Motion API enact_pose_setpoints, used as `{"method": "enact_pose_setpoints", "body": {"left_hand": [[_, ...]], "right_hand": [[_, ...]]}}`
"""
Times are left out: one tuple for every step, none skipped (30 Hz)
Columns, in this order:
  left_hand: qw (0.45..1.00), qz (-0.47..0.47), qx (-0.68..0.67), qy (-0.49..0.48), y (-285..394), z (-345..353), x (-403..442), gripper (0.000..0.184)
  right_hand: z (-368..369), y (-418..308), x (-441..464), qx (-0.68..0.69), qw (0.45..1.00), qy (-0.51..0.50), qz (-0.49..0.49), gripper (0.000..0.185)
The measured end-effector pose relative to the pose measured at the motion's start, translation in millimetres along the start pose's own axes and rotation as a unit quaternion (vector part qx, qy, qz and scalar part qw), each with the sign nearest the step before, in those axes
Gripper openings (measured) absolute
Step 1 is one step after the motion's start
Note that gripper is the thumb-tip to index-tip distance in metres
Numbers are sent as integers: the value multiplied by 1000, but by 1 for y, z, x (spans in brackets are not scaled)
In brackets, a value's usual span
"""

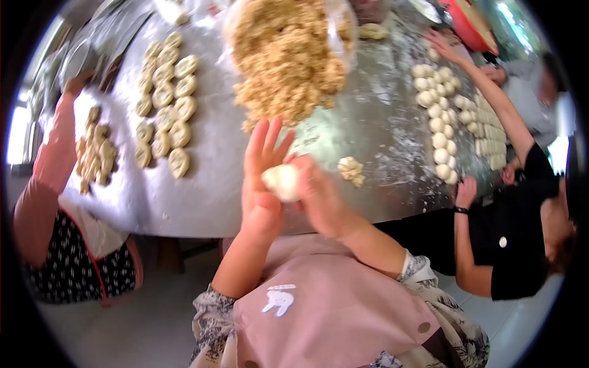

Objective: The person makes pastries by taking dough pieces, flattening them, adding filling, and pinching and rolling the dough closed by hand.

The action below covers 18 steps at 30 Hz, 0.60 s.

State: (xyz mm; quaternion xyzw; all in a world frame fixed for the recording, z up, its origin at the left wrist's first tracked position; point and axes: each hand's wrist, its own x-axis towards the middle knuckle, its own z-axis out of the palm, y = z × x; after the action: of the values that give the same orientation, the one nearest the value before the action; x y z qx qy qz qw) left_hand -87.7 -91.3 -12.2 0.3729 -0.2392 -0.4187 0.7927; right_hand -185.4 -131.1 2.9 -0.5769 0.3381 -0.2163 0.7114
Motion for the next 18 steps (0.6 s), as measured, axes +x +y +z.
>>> {"method": "enact_pose_setpoints", "body": {"left_hand": [[991, -15, 133, -32, 1, -12, -4, 71], [991, 3, 115, -64, -4, -23, -4, 62], [991, 23, 97, -94, -8, -27, -2, 57], [994, 19, 90, -67, -10, -24, -2, 53], [996, 14, 86, -37, -9, -21, -2, 52], [993, -1, 94, -75, -14, -27, -2, 58], [988, -15, 103, -113, -19, -33, -3, 69], [988, -41, 118, -87, -12, -15, -5, 75], [987, -66, 136, -59, -9, -4, -7, 83], [988, -117, 41, -88, -12, -4, -7, 96], [987, -131, 42, -85, -11, -4, -6, 95], [985, -145, 43, -82, -8, -6, -4, 94], [983, -158, 45, -79, -7, -9, -2, 93], [983, -155, 85, -56, -8, -14, -1, 89], [979, -180, 85, -51, -7, -21, 0, 87], [974, -203, 85, -46, -6, -28, 0, 85], [969, -227, 87, -42, -6, -31, -1, 83], [971, -225, 69, -27, -8, -31, -3, 78]], "right_hand": [[4, 12, 3, -14, 998, -13, -67, 49], [4, 3, 1, -59, 994, -12, -92, 49], [4, -7, -1, -104, 988, -14, -115, 49], [3, -8, -2, -87, 990, -10, -113, 48], [4, -6, -2, -67, 992, -9, -110, 46], [1, -6, -3, -46, 993, -10, -109, 45], [-5, -4, -5, -31, 996, -4, -79, 43], [-11, 0, -7, -13, 999, 0, -49, 42], [-17, 3, -9, 5, 1000, 2, -18, 42], [-33, 0, -10, -52, 997, 47, -27, 36], [-50, 3, -9, -75, 987, 124, -74, 35], [-71, 8, -7, -98, 967, 199, -122, 36], [-101, 10, -6, -199, 931, 275, -133, 37], [-135, 12, -5, -297, 878, 347, -141, 38], [-167, 17, -5, -315, 856, 391, -126, 40], [-192, 13, -10, -375, 821, 421, -90, 41], [-213, 12, -13, -426, 784, 446, -77, 43], [-232, 15, -13, -442, 768, 459, -67, 47]]}}
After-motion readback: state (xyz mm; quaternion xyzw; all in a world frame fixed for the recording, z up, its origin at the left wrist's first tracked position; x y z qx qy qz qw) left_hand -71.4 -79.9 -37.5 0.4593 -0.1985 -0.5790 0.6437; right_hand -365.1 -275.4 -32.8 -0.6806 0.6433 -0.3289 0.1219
